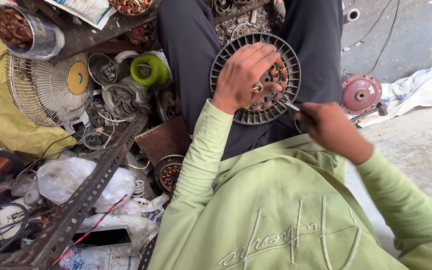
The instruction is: Repairing and stripping copper wire from a ceiling fan motor stator using pliers.
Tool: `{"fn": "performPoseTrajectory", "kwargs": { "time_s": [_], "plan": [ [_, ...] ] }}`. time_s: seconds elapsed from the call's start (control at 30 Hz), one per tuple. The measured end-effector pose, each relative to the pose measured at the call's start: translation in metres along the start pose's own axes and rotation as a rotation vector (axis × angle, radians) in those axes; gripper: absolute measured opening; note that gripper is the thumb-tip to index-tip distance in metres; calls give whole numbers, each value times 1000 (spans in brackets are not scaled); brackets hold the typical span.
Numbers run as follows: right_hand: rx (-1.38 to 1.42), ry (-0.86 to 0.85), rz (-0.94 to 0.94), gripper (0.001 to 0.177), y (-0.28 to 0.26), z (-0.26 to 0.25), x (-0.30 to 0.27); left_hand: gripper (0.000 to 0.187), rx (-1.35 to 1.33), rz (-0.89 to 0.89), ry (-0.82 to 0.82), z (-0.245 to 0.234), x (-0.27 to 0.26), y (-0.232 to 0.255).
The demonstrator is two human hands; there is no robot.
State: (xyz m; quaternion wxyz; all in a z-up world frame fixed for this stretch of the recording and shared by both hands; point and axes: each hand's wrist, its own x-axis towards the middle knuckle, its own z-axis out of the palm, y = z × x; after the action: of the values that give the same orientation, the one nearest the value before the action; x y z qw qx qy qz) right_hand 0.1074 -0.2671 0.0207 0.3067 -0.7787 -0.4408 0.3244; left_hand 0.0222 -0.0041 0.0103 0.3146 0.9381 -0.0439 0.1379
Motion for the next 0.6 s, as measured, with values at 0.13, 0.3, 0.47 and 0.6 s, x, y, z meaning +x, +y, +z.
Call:
{"fn": "performPoseTrajectory", "kwargs": {
  "time_s": [0.13, 0.3, 0.47, 0.6],
  "plan": [
    [89, -67, 68, 23, 4, -31, 4, 77, -17, -14, -6, 4, 0, -3],
    [112, -170, 103, 27, 9, -24, 1, 81, 14, -12, 4, 8, -3, -5],
    [205, -130, 110, 26, 5, -5, 3, 82, 17, -20, -6, 9, -2, -4],
    [254, -87, 175, 26, 0, -1, 1, 82, 11, -19, 7, 11, -3, -6]
  ]
}}
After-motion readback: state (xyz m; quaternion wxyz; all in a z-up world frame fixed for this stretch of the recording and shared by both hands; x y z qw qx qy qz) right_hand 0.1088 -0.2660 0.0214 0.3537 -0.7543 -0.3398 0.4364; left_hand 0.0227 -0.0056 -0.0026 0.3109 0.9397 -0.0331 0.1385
